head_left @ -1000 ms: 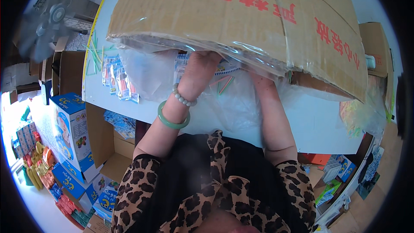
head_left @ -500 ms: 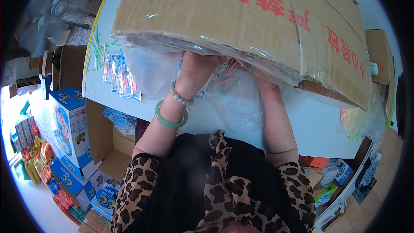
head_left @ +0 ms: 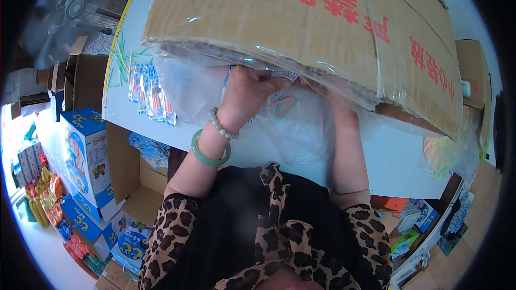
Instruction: Packaging small packets and blue material bundles into cardboard boxes.
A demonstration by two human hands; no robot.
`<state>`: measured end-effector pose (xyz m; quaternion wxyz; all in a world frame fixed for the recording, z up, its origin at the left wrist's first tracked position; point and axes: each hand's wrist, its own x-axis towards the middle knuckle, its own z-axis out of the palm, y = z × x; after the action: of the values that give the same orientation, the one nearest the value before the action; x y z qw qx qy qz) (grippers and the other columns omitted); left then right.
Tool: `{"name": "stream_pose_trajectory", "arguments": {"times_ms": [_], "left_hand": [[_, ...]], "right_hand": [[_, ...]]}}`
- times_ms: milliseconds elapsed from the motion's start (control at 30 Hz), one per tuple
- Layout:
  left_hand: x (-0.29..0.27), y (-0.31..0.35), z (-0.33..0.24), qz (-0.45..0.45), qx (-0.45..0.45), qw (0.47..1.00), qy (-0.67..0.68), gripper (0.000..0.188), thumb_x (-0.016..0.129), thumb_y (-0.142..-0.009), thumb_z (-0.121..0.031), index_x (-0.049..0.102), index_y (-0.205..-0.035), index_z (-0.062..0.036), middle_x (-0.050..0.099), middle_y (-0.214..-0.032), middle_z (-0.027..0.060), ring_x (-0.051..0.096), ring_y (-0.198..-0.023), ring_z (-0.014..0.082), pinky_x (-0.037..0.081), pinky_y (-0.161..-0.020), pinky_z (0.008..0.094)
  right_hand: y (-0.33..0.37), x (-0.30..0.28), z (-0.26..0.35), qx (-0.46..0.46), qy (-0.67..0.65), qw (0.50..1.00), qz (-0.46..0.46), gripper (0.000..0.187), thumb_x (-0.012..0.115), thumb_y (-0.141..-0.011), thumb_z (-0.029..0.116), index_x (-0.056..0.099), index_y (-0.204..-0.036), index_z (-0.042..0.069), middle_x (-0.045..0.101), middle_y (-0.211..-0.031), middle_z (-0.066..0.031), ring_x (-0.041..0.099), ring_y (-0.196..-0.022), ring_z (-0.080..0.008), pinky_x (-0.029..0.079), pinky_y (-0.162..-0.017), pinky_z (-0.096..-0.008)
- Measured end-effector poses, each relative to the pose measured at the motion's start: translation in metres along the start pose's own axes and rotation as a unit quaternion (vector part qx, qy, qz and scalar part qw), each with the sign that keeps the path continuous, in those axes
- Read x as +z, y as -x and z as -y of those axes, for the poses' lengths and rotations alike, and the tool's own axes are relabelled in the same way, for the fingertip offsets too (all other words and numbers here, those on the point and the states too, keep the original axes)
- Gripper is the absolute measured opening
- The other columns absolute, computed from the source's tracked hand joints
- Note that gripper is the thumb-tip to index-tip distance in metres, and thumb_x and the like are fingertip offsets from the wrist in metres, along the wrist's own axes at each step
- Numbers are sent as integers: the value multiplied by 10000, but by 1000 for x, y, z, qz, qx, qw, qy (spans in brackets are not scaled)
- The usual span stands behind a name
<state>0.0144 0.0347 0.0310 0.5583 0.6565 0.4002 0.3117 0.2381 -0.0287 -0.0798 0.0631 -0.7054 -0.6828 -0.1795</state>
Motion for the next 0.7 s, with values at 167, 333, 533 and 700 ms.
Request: {"name": "stream_pose_trajectory", "arguments": {"times_ms": [167,333,533,700], "left_hand": [[1,0,5,-17,104,993,-57,251,696,-715,31,646,-960,11,672,-839,32,581,-765,72,495,-710,247],[-4,-2,16,102,11,983,-154,204,724,-717,-19,660,-909,1,597,-654,-18,468,-610,65,425,-568,232],[-3,-1,-8,129,-129,976,115,200,705,-777,-93,674,-962,-23,570,-621,-24,446,-525,40,407,-489,209],[0,3,8,110,-70,986,103,210,676,-806,-102,670,-1003,-30,569,-625,-19,466,-502,33,409,-457,199]], "right_hand": [[-5,-47,17,57,-128,990,5,271,607,-759,150,607,-1009,48,629,-964,-129,609,-871,-325,487,-783,-446],[-17,-64,45,110,-226,963,99,285,601,-748,123,603,-1020,36,622,-971,-143,601,-874,-338,479,-786,-436],[-21,-65,53,113,-385,909,-115,199,544,-829,195,710,-931,154,675,-803,-92,636,-727,-300,493,-653,-405],[-21,-72,52,125,-390,904,-126,238,547,-771,81,715,-918,162,668,-797,-92,626,-749,-292,476,-673,-391]]}}
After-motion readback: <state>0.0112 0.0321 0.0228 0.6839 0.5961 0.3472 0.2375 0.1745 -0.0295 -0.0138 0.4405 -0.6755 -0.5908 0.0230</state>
